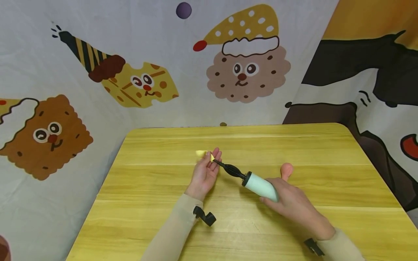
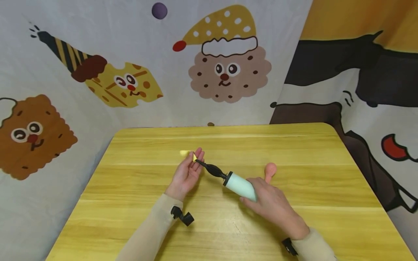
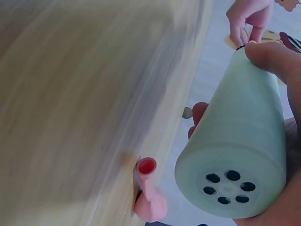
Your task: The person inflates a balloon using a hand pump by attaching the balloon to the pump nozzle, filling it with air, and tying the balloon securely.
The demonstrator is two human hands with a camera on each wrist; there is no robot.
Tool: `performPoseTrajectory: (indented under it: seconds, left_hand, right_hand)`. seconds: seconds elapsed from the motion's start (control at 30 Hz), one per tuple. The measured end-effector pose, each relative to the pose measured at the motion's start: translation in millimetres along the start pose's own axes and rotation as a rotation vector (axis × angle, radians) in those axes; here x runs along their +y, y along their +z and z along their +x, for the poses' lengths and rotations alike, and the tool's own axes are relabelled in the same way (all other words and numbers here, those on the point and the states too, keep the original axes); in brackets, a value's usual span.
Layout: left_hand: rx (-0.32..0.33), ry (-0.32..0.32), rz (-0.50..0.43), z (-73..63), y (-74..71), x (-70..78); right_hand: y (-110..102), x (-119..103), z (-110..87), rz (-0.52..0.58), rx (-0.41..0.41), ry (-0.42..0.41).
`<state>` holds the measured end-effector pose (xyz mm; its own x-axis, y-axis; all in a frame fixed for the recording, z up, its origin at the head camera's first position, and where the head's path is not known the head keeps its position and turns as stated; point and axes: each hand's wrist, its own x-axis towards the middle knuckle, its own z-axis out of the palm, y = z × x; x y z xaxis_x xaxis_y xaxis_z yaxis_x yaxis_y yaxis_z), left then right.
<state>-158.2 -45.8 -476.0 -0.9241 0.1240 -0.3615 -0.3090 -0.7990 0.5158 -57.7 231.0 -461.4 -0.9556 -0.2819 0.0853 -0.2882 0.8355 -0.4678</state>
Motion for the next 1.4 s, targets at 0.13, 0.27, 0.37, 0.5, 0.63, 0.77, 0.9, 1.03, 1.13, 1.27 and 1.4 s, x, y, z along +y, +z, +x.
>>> performPoseTrajectory:
  seconds: [0.13, 0.27, 0.37, 0.5, 0.63, 0.77, 0.9, 1.03, 1.13, 1.27, 1.4]
  left_hand:
    - [-0.025, 0.031, 0.022, -1.7, -0.4, 0.1]
    - [-0.045, 0.073, 0.040, -2.7, -0.7, -0.8]
    - [-0.059, 0.099, 0.052, -3.8, -1.8, -1.9]
    - [-0.086, 0.116, 0.052, -5.4, -3.2, -3.4]
    - [-0.114, 0.120, 0.050, -7.1, -2.5, -4.7]
    - [-0.150, 0.119, 0.074, -8.8, -2.0, -6.7]
    - [-0.182, 0.130, 0.122, -10.5, -3.2, -9.5]
    - [-0.215, 0.144, 0.156, -11.0, -4.2, -12.5]
    - [-0.229, 0.151, 0.175, -10.2, -4.8, -14.4]
    - [-0.229, 0.164, 0.181, -9.5, -5.0, -16.7]
    - [-0.198, 0.171, 0.150, -10.1, -4.7, -19.0]
  right_hand:
    - [1.6, -2.3, 2.2, 0.003, -0.004, 0.008]
    - [3.9, -5.0, 4.1, 0.011, 0.002, 0.010]
    - [5.6, -7.0, 5.0, 0.015, 0.005, 0.009]
    - [7.0, -9.4, 5.7, 0.017, 0.011, 0.003]
    - [8.2, -11.0, 6.5, 0.018, 0.020, -0.006]
    - [9.4, -12.0, 7.9, 0.021, 0.026, -0.009]
    - [10.2, -13.2, 9.6, 0.026, 0.026, -0.003]
    - [10.8, -13.9, 10.9, 0.031, 0.022, 0.009]
    - [11.2, -14.1, 11.6, 0.030, 0.020, 0.013]
    - [11.4, -14.5, 11.9, 0.033, 0.026, 0.007]
    - [11.7, -15.3, 11.6, 0.038, 0.035, -0.007]
